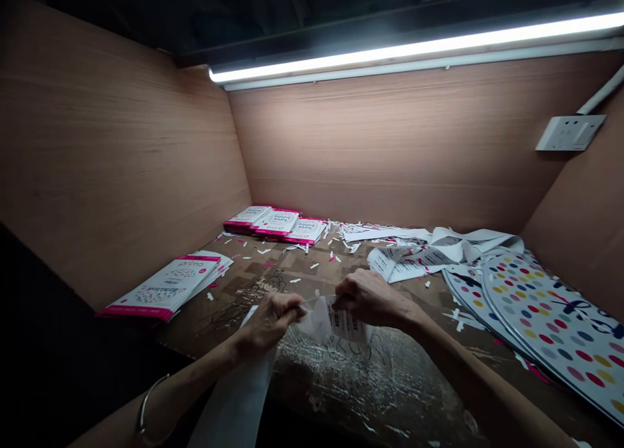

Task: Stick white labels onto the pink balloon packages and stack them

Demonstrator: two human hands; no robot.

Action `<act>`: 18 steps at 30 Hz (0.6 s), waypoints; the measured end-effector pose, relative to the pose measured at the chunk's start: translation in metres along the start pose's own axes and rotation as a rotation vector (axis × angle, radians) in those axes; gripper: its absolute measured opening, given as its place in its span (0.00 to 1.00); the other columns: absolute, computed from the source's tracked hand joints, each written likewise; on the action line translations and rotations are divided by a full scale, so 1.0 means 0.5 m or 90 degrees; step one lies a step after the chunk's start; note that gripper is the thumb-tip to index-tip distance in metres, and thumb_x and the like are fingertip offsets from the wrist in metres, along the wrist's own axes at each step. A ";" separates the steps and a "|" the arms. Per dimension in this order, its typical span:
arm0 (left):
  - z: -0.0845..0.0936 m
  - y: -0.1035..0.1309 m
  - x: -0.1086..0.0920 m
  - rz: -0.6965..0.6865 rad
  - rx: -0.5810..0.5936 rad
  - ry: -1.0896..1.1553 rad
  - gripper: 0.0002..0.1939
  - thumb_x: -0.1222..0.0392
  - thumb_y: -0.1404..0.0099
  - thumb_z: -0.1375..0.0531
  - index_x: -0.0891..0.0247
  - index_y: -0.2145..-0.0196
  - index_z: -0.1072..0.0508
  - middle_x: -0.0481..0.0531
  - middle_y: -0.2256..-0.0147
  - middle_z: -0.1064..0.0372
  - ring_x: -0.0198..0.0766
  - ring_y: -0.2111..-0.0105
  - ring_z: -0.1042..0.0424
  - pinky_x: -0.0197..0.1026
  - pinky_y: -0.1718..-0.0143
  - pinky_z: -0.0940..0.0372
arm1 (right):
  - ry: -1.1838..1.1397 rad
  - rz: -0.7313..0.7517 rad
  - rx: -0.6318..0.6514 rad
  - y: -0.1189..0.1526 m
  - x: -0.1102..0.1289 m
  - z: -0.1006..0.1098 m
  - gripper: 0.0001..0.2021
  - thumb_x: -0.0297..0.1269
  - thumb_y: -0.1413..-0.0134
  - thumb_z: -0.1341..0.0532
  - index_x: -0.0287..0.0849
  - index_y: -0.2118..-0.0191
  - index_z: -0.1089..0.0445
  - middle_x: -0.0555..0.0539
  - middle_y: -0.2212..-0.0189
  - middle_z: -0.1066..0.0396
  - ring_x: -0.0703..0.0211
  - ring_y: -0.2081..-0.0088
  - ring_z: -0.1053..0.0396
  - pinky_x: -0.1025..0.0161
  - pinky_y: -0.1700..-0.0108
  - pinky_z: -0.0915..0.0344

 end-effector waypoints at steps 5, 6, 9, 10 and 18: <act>-0.004 -0.010 -0.028 -0.078 0.077 0.050 0.09 0.67 0.43 0.46 0.61 0.78 0.29 0.46 0.82 0.39 0.34 0.80 0.40 0.35 0.77 0.52 | -0.074 0.024 0.072 -0.004 0.012 -0.009 0.06 0.38 0.57 0.36 0.44 0.70 0.28 0.55 0.83 0.39 0.69 0.79 0.46 0.69 0.76 0.53; -0.004 -0.011 -0.038 -0.099 0.102 0.052 0.09 0.67 0.43 0.46 0.61 0.77 0.29 0.46 0.81 0.38 0.34 0.79 0.40 0.35 0.76 0.52 | -0.084 0.051 0.083 -0.009 0.021 -0.013 0.07 0.39 0.57 0.35 0.44 0.69 0.28 0.55 0.82 0.38 0.69 0.79 0.46 0.69 0.76 0.53; 0.002 -0.011 -0.056 -0.138 0.168 0.052 0.09 0.64 0.41 0.47 0.63 0.76 0.30 0.45 0.81 0.42 0.33 0.79 0.42 0.35 0.76 0.53 | -0.108 0.160 0.118 -0.022 0.048 -0.038 0.09 0.42 0.54 0.37 0.41 0.76 0.30 0.56 0.85 0.45 0.70 0.80 0.50 0.69 0.76 0.54; 0.006 -0.010 -0.056 -0.133 0.165 0.062 0.10 0.63 0.41 0.48 0.64 0.78 0.31 0.45 0.82 0.44 0.32 0.80 0.44 0.35 0.76 0.54 | -0.130 0.189 0.113 -0.025 0.054 -0.046 0.13 0.42 0.52 0.38 0.39 0.79 0.32 0.56 0.85 0.48 0.71 0.80 0.52 0.69 0.77 0.55; 0.010 0.003 0.017 0.172 -0.047 0.549 0.18 0.47 0.48 0.43 0.64 0.83 0.40 0.44 0.83 0.49 0.30 0.82 0.51 0.34 0.80 0.54 | -0.107 0.337 -0.237 0.024 0.080 -0.054 0.15 0.35 0.40 0.50 0.38 0.77 0.38 0.51 0.81 0.43 0.66 0.77 0.48 0.65 0.73 0.53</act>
Point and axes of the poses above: each hand's wrist, its own y-axis away from the middle knuckle, its own z-axis out of the back of the hand, x = y × z, the point moved 6 cm from there along -y, towards the middle knuckle
